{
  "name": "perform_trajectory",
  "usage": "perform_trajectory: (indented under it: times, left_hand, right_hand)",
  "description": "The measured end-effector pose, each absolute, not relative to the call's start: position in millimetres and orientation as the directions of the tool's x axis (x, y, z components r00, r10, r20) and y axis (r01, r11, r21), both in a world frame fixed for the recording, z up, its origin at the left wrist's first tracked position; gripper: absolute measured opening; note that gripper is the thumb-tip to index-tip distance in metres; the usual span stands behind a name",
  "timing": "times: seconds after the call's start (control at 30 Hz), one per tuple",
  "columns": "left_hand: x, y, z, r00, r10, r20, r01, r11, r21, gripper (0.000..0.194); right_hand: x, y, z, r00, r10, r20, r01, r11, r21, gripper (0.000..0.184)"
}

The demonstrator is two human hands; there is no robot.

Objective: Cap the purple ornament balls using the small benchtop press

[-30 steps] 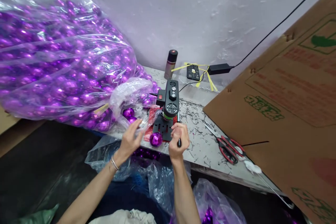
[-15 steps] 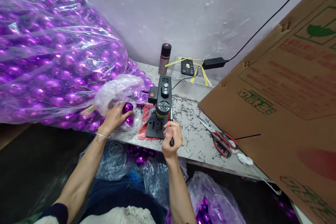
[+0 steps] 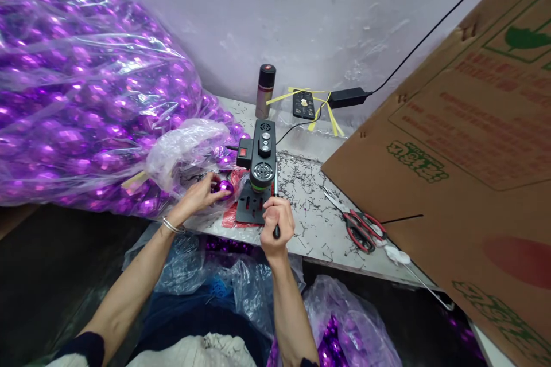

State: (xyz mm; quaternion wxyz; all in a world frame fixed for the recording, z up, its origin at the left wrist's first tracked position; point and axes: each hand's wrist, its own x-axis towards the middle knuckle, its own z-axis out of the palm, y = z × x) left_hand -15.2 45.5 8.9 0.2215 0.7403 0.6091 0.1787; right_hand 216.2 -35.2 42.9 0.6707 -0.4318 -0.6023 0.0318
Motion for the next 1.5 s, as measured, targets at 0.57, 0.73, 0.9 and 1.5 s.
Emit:
perform_trajectory:
  times: [0.57,0.73,0.9,1.5]
  left_hand:
    - [7,17,36,0.166,0.974,-0.156,-0.409,0.212,0.888,0.071]
    - [51,1,2,0.054,0.976,-0.209,-0.456,0.210,0.865,0.058]
    - [81,0,-32,-0.109,0.992,0.057,-0.027,-0.060,0.998,0.062]
    - [80,4,-48,0.083,0.945,0.318,0.479,-0.317,0.818,0.059]
  right_hand:
    - [213,-29,92,0.334,0.617,0.713,0.466,0.550,-0.693,0.044]
    - [216,-27,101,0.279,0.631,0.724,0.497,0.550,-0.671,0.043]
    - [220,-30,97,0.216,0.609,0.763,0.530,0.583,-0.616,0.039]
    - [221,-36,84,0.179,0.588,0.789,0.550,0.605,-0.576,0.033]
